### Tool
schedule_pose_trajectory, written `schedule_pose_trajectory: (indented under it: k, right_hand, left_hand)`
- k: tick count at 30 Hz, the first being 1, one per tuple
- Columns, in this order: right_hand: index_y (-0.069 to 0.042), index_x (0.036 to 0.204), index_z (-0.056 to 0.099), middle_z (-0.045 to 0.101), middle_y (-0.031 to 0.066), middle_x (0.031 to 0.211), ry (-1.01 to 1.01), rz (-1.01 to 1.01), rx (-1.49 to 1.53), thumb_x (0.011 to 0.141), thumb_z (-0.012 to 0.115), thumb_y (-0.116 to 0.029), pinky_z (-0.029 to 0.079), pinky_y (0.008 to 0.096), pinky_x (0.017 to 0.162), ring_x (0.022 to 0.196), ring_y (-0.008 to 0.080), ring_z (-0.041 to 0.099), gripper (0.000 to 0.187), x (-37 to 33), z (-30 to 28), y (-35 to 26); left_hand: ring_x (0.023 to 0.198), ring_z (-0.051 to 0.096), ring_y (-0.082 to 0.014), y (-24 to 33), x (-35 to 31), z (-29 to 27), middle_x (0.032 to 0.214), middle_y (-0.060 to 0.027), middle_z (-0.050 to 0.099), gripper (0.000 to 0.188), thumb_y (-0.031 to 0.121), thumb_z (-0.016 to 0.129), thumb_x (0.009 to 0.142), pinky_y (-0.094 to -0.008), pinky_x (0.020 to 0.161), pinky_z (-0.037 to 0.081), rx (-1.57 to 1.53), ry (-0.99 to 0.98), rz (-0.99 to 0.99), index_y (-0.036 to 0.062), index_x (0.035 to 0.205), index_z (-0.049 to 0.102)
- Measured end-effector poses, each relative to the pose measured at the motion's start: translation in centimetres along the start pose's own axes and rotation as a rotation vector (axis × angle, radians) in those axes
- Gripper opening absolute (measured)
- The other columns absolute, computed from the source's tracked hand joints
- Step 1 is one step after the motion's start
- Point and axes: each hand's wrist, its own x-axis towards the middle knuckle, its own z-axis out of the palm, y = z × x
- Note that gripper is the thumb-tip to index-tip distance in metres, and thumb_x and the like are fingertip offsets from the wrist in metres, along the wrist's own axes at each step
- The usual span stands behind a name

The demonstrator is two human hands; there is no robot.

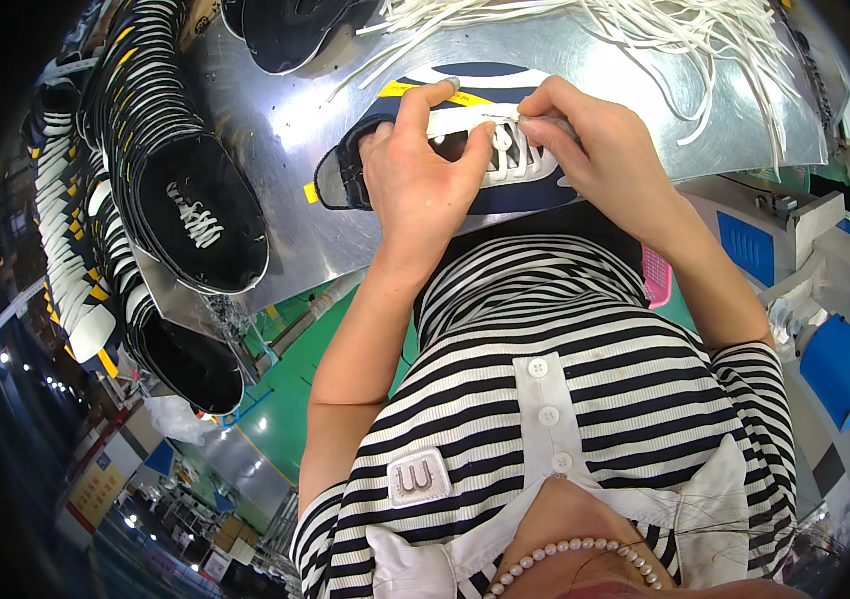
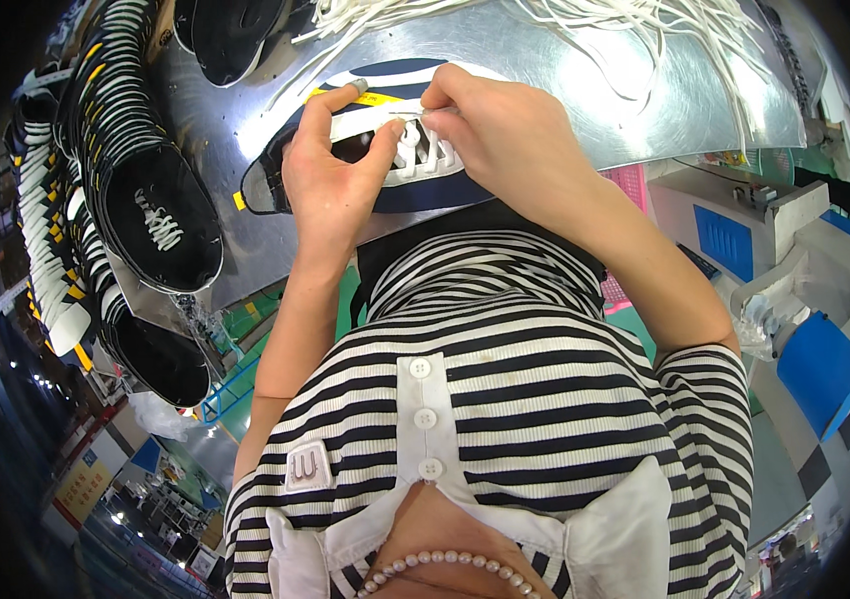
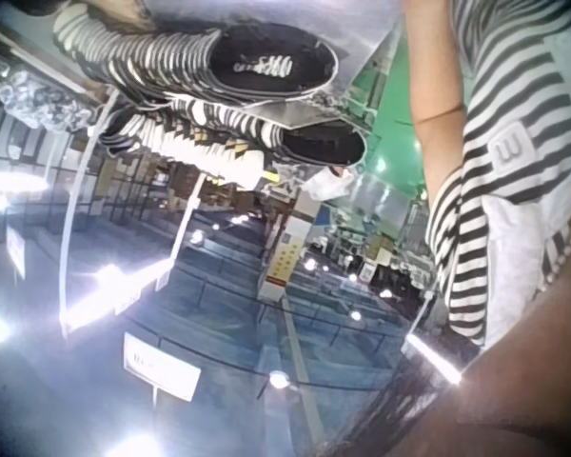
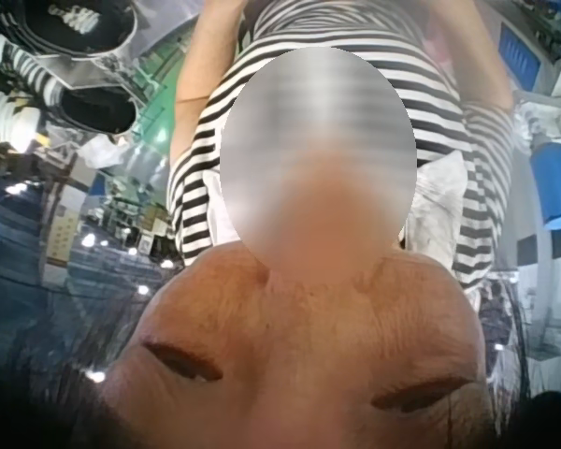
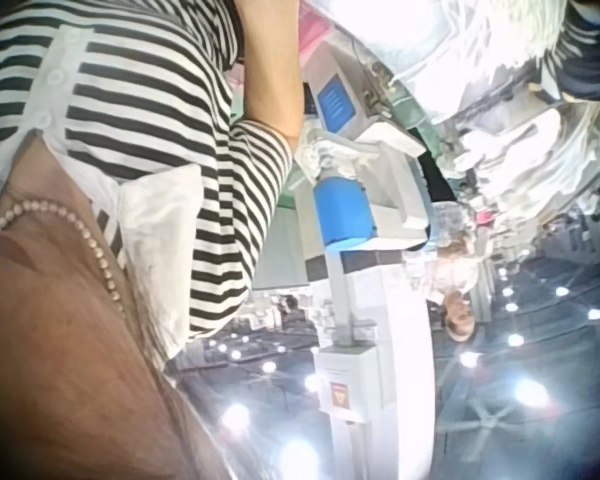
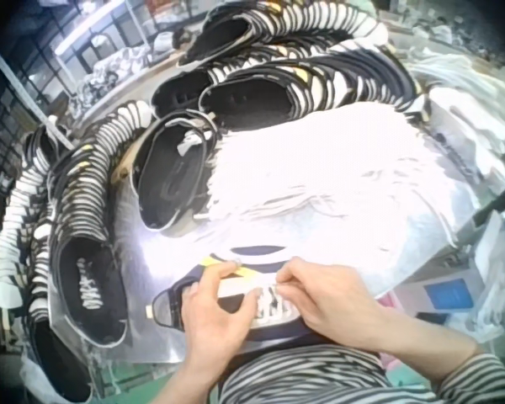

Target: The person laces shoe uppers by threading cords through the eyelets with a handheld needle tool and sets each completed upper aside.

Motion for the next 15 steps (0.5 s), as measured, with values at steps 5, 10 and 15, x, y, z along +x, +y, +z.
schedule_pose_trajectory:
  k: [5, 10, 15]
  right_hand:
    - [-0.004, 0.092, 0.059, 0.064, 0.0113, 0.07, -0.023, 0.034, 0.086, 0.089, 0.063, -0.013, 0.047, 0.0395, 0.058, 0.064, 0.0302, 0.063, 0.011, -0.5, 0.0, 0.2]
    - [-0.004, 0.092, 0.059, 0.065, 0.0118, 0.071, -0.081, 0.026, -0.031, 0.088, 0.063, -0.016, 0.047, 0.0404, 0.058, 0.066, 0.0313, 0.064, 0.014, 0.5, -0.1, -0.2]
    - [-0.003, 0.093, 0.059, 0.066, 0.012, 0.072, -0.061, -0.18, -0.42, 0.087, 0.062, -0.017, 0.049, 0.0432, 0.061, 0.073, 0.0312, 0.067, 0.016, 2.0, 2.4, -1.1]
  left_hand:
    - [0.079, 0.069, -0.0188, 0.4, -0.5, -0.3, 0.089, -0.0141, 0.072, 0.04, 0.013, 0.077, 0.077, -0.0315, 0.075, 0.053, 0.046, 0.02, 0.028, -0.002, 0.11, 0.061]
    - [0.073, 0.057, -0.0306, 0.1, -0.7, 0.1, 0.079, -0.0124, 0.065, 0.041, 0.023, 0.074, 0.076, -0.0412, 0.076, 0.043, 0.036, 0.017, 0.043, 0.0082, 0.112, 0.063]
    - [0.067, 0.057, -0.032, 0.6, -0.7, 0.4, 0.079, -0.0112, 0.066, 0.035, 0.012, 0.067, 0.08, -0.0421, 0.071, 0.043, -0.028, 0.075, 0.181, 0.0056, 0.113, 0.062]
